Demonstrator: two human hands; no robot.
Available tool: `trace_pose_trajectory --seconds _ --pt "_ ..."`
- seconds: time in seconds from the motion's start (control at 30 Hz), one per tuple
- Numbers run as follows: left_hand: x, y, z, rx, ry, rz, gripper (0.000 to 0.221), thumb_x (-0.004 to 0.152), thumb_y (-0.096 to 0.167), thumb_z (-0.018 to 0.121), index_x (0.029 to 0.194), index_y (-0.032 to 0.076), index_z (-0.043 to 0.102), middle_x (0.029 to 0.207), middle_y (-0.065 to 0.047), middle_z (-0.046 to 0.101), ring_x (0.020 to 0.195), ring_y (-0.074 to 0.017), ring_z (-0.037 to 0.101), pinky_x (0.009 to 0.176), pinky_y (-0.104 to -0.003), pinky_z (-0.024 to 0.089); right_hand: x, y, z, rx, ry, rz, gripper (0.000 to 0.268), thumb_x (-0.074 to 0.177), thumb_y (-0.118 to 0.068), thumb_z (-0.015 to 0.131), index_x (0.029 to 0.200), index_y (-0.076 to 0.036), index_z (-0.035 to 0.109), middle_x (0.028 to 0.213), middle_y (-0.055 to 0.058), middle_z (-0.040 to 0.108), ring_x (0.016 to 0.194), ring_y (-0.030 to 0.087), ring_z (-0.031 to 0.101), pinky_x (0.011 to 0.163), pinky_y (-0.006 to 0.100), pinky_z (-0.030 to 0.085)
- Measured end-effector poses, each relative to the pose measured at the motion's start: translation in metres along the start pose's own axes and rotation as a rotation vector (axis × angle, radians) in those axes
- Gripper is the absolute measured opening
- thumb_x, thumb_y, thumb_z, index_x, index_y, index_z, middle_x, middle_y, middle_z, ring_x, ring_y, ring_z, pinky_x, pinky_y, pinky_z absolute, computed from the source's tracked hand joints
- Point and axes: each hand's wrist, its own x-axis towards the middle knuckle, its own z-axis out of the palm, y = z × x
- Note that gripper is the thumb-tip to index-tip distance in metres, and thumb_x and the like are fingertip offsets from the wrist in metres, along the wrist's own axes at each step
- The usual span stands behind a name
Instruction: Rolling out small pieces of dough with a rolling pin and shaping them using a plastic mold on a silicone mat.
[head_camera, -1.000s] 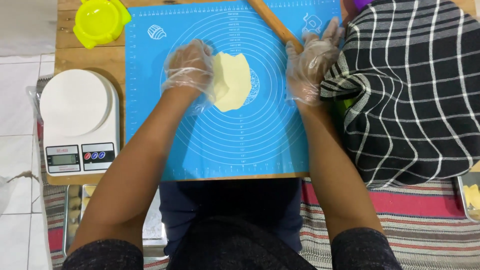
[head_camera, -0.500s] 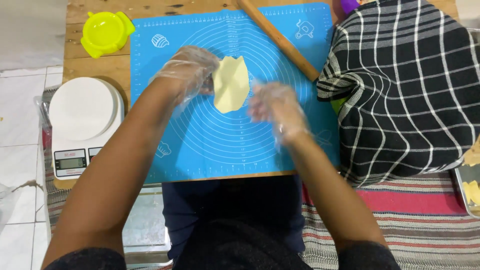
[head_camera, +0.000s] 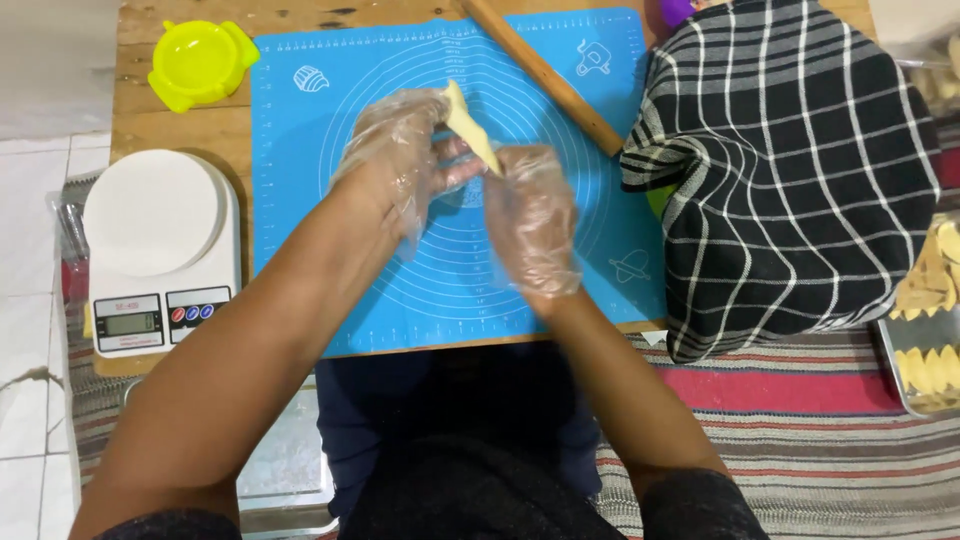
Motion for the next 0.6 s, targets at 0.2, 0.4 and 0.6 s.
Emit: trace_pose_trajectory --seconds 0.2,0.4,0.6 --pt "0.0 0.006 0.001 -0.11 0.013 -0.037 0.017 0.1 0.011 0.057 0.114 0.006 0.066 0.108 -0.015 0.07 0.089 -0.0262 0.071 0.072 -0.039 0.067 0.034 0.014 -0.02 -0.27 0.136 -0.477 0.017 0.096 0.0 0.076 0.079 0.001 0.074 0.084 0.015 0.076 0.064 0.025 0.076 0.042 0.024 0.06" --pt "0.027 0.007 -0.005 -0.197 0.015 0.064 0.02 0.099 0.01 0.057 0.115 0.007 0.07 0.115 -0.017 0.071 0.096 -0.0292 0.073 0.073 -0.041 0.069 0.078 0.024 -0.011 -0.322 -0.056 -0.561 0.006 0.098 0.007 0.068 0.098 0.004 0.073 0.089 0.014 0.075 0.075 0.022 0.076 0.055 0.021 0.069" --pt "0.045 -0.029 -0.034 -0.223 0.097 0.068 0.024 0.102 0.013 0.054 0.12 0.008 0.068 0.123 -0.015 0.075 0.104 -0.0243 0.075 0.074 -0.031 0.068 0.073 0.041 0.015 0.258 -0.23 0.039 0.013 0.096 -0.022 0.061 0.087 -0.017 0.068 0.089 -0.002 0.069 0.088 0.014 0.069 0.079 0.03 0.063"
